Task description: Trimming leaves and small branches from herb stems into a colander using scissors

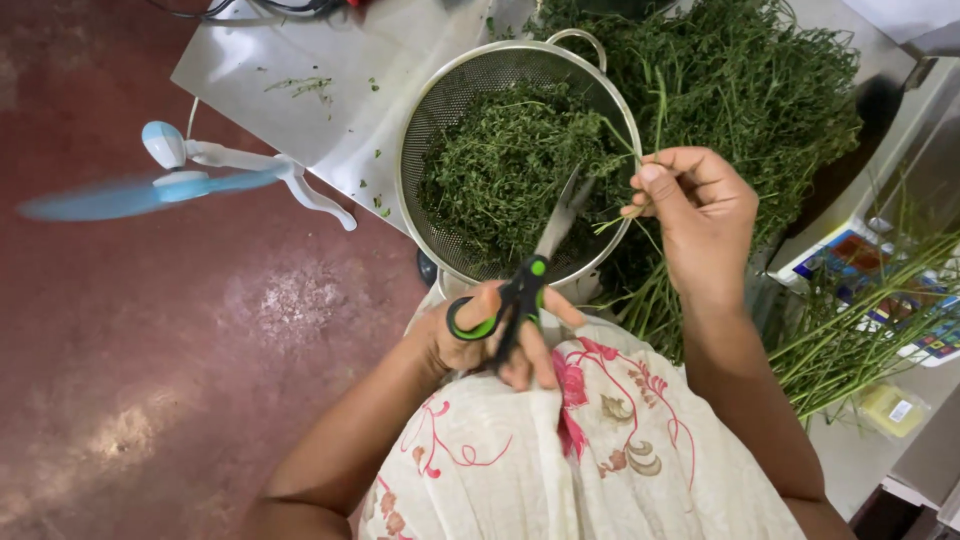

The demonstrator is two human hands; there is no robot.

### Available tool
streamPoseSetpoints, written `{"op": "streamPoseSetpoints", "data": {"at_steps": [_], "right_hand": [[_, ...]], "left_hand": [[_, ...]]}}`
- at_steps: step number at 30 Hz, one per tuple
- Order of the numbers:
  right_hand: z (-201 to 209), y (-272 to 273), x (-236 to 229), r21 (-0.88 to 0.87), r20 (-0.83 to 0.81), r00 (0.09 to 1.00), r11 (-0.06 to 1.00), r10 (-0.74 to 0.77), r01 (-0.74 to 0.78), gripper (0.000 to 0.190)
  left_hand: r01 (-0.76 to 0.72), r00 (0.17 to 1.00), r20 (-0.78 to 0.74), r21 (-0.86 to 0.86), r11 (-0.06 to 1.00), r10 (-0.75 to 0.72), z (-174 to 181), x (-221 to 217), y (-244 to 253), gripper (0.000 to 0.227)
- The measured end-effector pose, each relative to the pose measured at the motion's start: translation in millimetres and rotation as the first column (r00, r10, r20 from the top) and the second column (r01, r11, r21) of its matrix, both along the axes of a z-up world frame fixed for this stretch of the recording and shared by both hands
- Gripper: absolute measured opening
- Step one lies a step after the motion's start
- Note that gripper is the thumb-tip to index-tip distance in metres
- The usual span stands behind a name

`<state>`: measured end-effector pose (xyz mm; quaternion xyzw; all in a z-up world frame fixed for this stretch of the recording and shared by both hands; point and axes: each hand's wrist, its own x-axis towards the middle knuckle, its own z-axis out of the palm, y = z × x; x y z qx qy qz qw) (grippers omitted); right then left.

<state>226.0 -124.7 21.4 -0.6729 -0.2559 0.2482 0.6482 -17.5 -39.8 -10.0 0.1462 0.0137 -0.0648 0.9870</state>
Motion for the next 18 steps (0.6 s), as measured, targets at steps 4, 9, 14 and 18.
{"op": "streamPoseSetpoints", "data": {"at_steps": [4, 9, 14, 18], "right_hand": [[4.5, 1.2, -10.3, -0.033, 0.027, 0.999, 0.999, 0.041, -0.04, 0.011], [11.2, -1.7, -20.7, -0.052, 0.016, 0.996, 0.994, 0.093, -0.092, 0.012], [3.6, -2.1, -25.0, -0.072, 0.038, 0.984, 0.983, 0.175, -0.171, 0.012], [-4.6, -1.8, -26.1, -0.05, 0.05, 0.984, 0.985, 0.171, -0.168, 0.011]], "left_hand": [[0.063, 0.998, 0.001, -0.014, 0.998, -0.063, -9.1, 5.1, -4.3, 0.104], [0.059, 0.998, 0.013, -0.152, 0.987, -0.058, -13.4, 12.0, 3.3, 0.082], [0.016, 1.0, -0.003, -0.149, 0.989, -0.016, -24.0, 21.0, 3.1, 0.069], [-0.048, 0.993, -0.107, -0.027, 0.998, 0.045, -19.0, 27.3, 6.5, 0.057]]}}
